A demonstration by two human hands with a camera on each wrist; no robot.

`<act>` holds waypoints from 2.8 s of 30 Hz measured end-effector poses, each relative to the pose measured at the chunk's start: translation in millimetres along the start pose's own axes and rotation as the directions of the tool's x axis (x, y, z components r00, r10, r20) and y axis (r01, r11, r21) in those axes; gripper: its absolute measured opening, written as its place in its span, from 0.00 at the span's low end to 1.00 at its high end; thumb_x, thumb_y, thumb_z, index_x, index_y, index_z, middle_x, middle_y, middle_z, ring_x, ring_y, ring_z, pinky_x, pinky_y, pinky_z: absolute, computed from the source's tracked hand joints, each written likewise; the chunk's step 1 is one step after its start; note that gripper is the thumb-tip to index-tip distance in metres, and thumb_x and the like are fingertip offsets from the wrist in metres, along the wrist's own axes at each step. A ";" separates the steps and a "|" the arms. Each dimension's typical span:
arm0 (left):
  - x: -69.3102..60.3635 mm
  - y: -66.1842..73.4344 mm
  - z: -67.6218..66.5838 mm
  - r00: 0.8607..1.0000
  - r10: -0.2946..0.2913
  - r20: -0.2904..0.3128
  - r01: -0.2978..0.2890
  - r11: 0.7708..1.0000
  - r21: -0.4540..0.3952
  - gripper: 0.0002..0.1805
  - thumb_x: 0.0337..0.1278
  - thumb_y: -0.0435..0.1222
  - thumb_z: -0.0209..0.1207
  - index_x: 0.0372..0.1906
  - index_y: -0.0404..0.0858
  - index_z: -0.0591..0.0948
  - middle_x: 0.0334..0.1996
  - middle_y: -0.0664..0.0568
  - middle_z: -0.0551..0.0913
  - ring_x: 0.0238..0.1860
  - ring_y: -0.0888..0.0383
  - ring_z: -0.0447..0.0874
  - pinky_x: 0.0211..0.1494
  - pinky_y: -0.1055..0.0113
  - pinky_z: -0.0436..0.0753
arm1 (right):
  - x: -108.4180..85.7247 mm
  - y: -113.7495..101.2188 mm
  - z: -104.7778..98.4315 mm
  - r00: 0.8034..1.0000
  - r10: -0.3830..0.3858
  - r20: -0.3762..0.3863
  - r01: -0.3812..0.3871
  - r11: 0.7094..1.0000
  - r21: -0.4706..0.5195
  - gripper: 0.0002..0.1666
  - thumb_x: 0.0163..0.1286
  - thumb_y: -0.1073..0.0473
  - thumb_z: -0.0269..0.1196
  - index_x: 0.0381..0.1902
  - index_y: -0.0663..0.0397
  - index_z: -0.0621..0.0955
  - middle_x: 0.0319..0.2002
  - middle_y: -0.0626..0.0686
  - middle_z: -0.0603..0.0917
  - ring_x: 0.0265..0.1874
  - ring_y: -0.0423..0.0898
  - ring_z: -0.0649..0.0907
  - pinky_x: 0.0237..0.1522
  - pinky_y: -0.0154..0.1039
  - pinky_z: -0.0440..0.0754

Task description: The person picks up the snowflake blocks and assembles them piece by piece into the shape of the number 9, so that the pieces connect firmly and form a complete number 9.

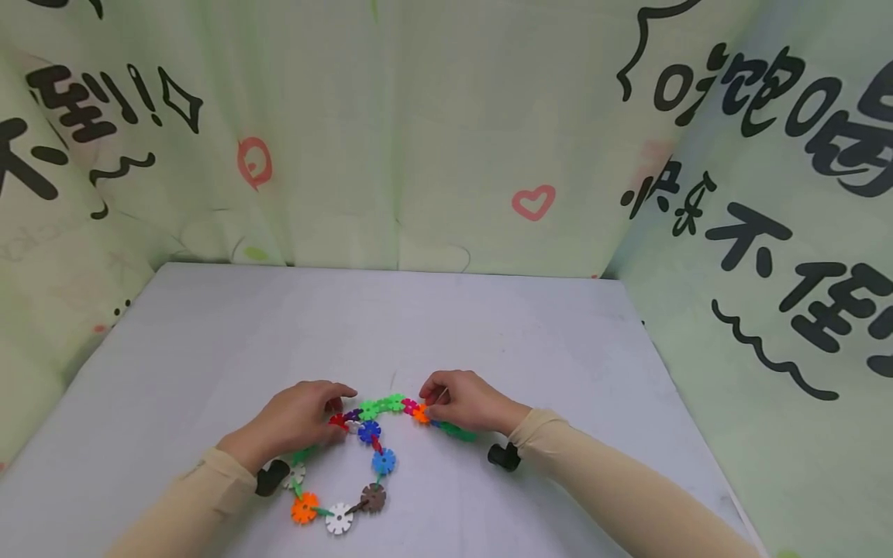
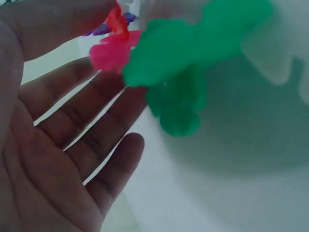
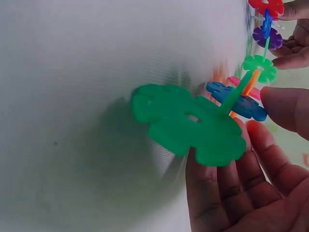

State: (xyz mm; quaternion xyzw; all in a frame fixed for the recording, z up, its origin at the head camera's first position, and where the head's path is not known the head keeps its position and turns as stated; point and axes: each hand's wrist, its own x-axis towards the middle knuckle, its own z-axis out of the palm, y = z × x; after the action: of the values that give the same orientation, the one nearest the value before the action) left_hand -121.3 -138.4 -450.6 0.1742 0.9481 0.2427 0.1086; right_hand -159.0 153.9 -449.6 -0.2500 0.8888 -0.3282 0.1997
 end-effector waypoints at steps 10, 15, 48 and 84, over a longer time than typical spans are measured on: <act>9.3 4.4 5.6 0.998 0.056 -0.010 -0.056 0.998 -0.014 0.24 0.49 0.37 0.75 0.55 0.43 0.84 0.31 0.62 0.80 0.34 0.62 0.77 0.42 0.62 0.80 | -3.3 0.0 0.1 1.000 0.002 -0.030 -0.003 1.000 -0.007 0.06 0.66 0.58 0.68 0.41 0.48 0.83 0.33 0.41 0.82 0.31 0.40 0.81 0.39 0.36 0.80; 15.1 6.9 8.6 0.998 0.069 -0.008 -0.069 0.998 -0.003 0.23 0.49 0.37 0.74 0.53 0.43 0.85 0.31 0.63 0.81 0.35 0.62 0.79 0.43 0.62 0.81 | -5.3 -0.2 -1.1 0.999 0.002 -0.037 -0.002 1.000 -0.006 0.05 0.67 0.59 0.68 0.41 0.49 0.83 0.33 0.40 0.82 0.31 0.39 0.81 0.39 0.36 0.80; 9.2 21.4 -6.6 0.998 -0.050 -0.038 0.055 0.990 0.130 0.40 0.48 0.45 0.75 0.68 0.38 0.74 0.53 0.42 0.78 0.46 0.47 0.81 0.47 0.50 0.83 | -20.6 18.3 -12.2 0.988 0.108 -0.113 -0.105 0.994 0.032 0.10 0.69 0.57 0.66 0.46 0.50 0.82 0.42 0.47 0.82 0.28 0.42 0.80 0.36 0.39 0.80; 6.9 4.2 23.0 0.996 0.011 -0.089 -0.025 0.987 -0.159 0.45 0.38 0.40 0.80 0.68 0.42 0.74 0.61 0.49 0.75 0.57 0.49 0.77 0.60 0.47 0.76 | -24.8 39.7 -21.7 0.980 0.147 -0.136 -0.138 0.988 0.073 0.15 0.67 0.58 0.68 0.51 0.50 0.83 0.40 0.48 0.82 0.26 0.43 0.80 0.33 0.38 0.81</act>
State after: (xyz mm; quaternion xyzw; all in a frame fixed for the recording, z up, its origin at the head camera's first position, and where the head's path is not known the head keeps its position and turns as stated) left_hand -119.8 -122.5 -469.1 0.1628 0.9277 0.3266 0.0783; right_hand -163.0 204.9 -456.7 -0.1555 0.9054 -0.3578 0.1672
